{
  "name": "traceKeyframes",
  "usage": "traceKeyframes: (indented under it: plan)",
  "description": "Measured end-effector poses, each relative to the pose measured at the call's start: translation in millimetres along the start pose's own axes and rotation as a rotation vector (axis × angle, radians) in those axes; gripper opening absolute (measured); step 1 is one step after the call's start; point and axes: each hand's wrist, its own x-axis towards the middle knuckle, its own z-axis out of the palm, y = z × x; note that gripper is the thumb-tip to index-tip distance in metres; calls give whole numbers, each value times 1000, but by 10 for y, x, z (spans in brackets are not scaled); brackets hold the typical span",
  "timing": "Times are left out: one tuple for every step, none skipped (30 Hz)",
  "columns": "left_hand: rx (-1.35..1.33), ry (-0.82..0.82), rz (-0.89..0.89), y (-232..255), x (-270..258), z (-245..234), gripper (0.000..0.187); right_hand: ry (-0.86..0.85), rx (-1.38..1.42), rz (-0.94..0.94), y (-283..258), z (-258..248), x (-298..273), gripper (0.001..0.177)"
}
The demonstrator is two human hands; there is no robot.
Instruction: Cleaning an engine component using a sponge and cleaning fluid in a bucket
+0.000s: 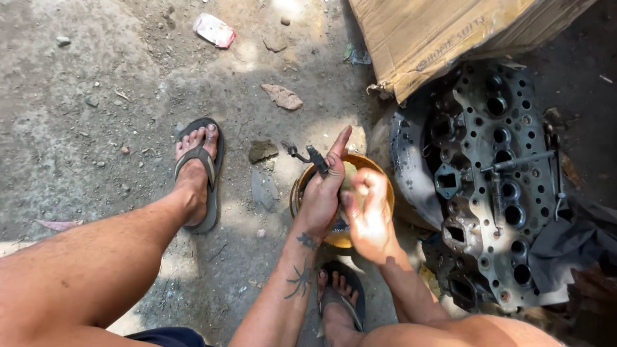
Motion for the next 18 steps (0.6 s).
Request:
traceKeyframes:
  plan:
    - [-3,-4,-3,-35,9,-13,71,3,-3,4,7,-36,58,35]
    - [-3,-37,7,-68,18,-25,68,-37,44,34,12,-72,116,30]
    - [1,-67,18,-90,19,-58,65,-79,96,62,9,-87,178,30]
    - [2,-68,17,-68,-4,-51,65,-78,98,63,202,-75,154,30]
    - [-137,-54,-18,-47,-18,-40,72,33,332,195,397,-68,138,29]
    - [-277,-41,-53,-25,-31,-32,81,146,566,327,592,-59,122,29]
    - [-277,-39,-51,-32,-17,-42,81,144,566,326,549,-109,100,29]
    - [-277,-10,-37,-40,-5,-53,80,215,751,244,508,-158,77,29]
    - [-277,20,-27,-54,-4,-64,80,287,934,162,467,-205,39,32]
    - [-278,23,-28,-115,39,-77,80,284,934,164,403,-148,23,32]
    - [-241,49,-7,-186,74,-73,79,247,750,110,338,-105,-18,36]
    - [-204,74,14,-255,108,-65,79,208,566,57,273,-66,-56,40]
    - [-207,69,14,-253,94,-88,79,212,562,56,231,-23,-61,40]
    - [-98,29,-22,-246,78,-112,75,151,287,-29,184,21,-66,47]
    - [14,-8,-55,-231,68,-152,73,85,14,-114,136,79,-56,55]
    - [14,-10,-51,-128,60,-88,73,88,13,-118,182,83,-51,55]
    - [102,0,-30,-32,38,-27,76,115,-80,-68,229,89,-56,46]
    - [190,10,-10,61,17,33,79,141,-173,-18,280,98,-62,41]
